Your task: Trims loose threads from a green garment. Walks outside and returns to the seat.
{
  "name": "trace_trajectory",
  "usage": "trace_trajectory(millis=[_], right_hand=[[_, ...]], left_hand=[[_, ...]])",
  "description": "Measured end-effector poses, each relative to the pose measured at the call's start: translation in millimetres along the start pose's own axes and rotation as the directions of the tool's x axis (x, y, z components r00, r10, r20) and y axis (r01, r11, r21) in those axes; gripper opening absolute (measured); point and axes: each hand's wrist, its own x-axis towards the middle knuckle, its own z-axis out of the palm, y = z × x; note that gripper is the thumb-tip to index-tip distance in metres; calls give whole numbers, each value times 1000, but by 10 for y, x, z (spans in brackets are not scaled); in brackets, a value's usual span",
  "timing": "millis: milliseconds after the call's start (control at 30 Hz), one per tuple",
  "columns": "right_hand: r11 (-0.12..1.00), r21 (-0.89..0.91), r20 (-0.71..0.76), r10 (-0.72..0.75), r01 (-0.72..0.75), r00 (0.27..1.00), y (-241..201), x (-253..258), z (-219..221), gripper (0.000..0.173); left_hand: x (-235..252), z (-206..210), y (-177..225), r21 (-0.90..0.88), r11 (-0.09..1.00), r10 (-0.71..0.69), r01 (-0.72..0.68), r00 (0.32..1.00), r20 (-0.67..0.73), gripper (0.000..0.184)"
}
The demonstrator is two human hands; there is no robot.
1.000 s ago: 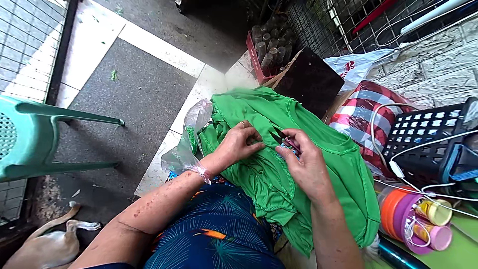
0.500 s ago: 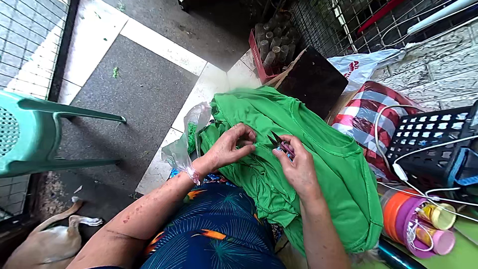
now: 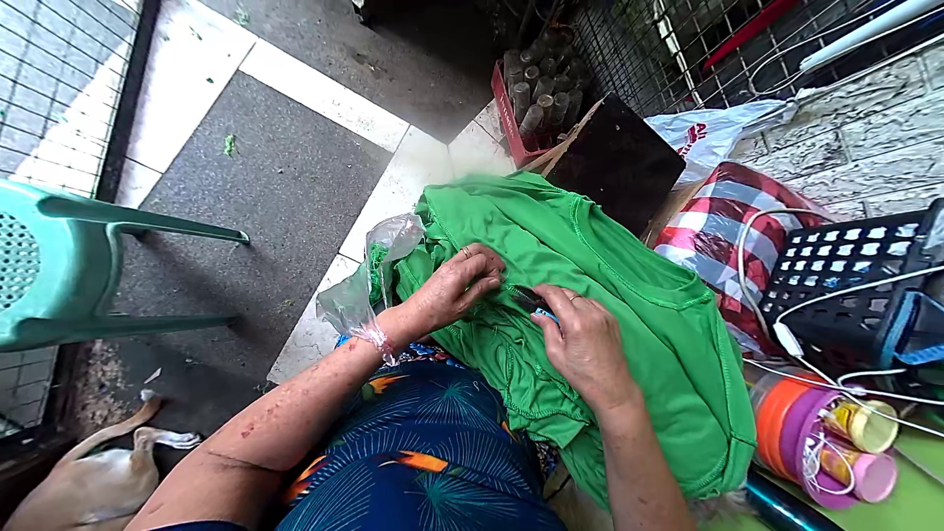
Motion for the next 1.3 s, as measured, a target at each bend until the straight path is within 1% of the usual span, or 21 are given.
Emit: trace_trajectory(millis=[100,233,300,367,467,567,600,667,700,733,800,867,933,1000,1100,1167,1233,1300], right_hand=[[996,-87,6,15,-14,1000,-119,29,8,20],[980,-198,-55,16,-26,998,-226,46,108,20],[974,-226,-85,9,-28,996,-234,46,138,17],[976,-212,-97,23,-43,995,-203,41,140,16],[989,-92,-86,111,-119,990,-146,40,110,16],[973,128,-114,205,-190,972,-122,38,94,24],[964,185,-136,215,-188,967,-111,36,100,26],[947,278,-149,210,-163,966,-98,35,105,26],[940,305,-131,198,-150,971,-92,36,106,26],[940,312,-106,179,-138,978,-89,38,113,25],[953,277,-57,146,-125,988,-95,38,130,24],[964,233,-37,144,-131,989,-108,36,138,23],[972,204,-37,131,-121,991,-106,34,133,22],[983,158,-39,96,-89,995,-110,32,139,22],[998,45,-51,42,-39,998,-153,40,173,21],[999,-37,-60,18,-20,998,-196,56,204,19],[995,-102,-64,0,-6,998,-234,76,232,19],[991,-137,-74,-17,7,997,-253,94,262,19]], left_hand=[[-50,53,26,-19,1000,5,-6,999,-48,19],[-98,163,45,11,999,38,-37,987,-154,17],[-109,192,36,29,999,44,-40,982,-184,17],[-111,209,24,30,999,19,-13,973,-229,15],[-116,220,22,-14,997,-77,76,952,-296,16],[-124,213,31,-89,989,-136,115,947,-290,13],[-127,214,33,-107,987,-144,118,949,-280,13],[-131,222,47,-162,978,-168,130,953,-253,21],[-128,228,51,-178,975,-175,133,954,-244,25],[-121,233,49,-166,977,-172,134,955,-240,25],[-104,224,33,-123,982,-166,140,957,-239,14],[-93,172,42,-156,970,-216,185,951,-219,7],[-105,105,47,-247,937,-293,246,939,-179,7],[-137,71,18,-317,911,-324,264,933,-155,9],[-184,54,37,-338,898,-342,280,930,-138,12],[-217,90,47,-284,925,-311,252,932,-185,13],[-244,143,58,-223,952,-267,211,927,-263,13],[-264,169,70,-226,956,-252,189,923,-291,12]])
